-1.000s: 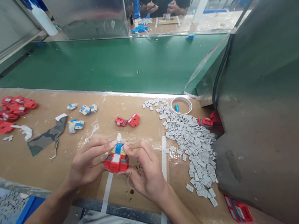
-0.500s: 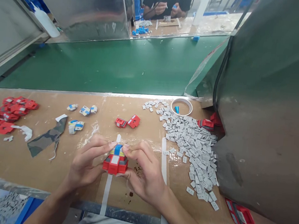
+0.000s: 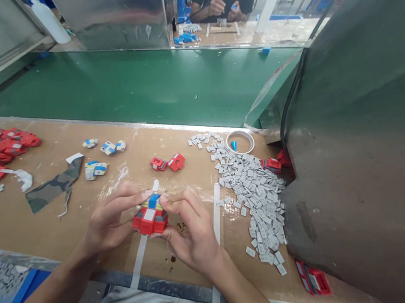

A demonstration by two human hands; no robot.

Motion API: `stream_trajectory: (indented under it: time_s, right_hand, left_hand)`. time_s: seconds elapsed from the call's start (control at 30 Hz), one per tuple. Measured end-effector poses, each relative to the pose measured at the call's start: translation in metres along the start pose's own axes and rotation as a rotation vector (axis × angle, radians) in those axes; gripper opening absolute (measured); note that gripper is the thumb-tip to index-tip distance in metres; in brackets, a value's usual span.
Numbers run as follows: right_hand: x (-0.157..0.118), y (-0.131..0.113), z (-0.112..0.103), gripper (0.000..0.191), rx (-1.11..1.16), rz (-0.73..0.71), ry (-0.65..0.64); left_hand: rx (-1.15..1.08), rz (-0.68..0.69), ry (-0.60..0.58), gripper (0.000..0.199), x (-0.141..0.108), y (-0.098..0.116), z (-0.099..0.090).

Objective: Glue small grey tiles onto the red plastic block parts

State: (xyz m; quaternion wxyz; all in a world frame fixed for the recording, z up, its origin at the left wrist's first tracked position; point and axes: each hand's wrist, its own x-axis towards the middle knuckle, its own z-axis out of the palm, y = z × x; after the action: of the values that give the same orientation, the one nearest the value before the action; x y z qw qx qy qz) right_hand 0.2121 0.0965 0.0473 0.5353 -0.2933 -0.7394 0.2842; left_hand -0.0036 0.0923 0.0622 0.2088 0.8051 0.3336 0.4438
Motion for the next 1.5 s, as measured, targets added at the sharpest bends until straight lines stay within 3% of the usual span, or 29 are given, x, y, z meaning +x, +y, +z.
stream_trajectory:
  time_s: [1.5]
  right_hand:
    - [0.0027, -0.0003, -0.0004, 0.022, -0.033, -0.032, 0.02]
  left_hand:
    - [0.022, -0.044, 0.008, 0.042, -0.0018, -0.0005, -0.0014]
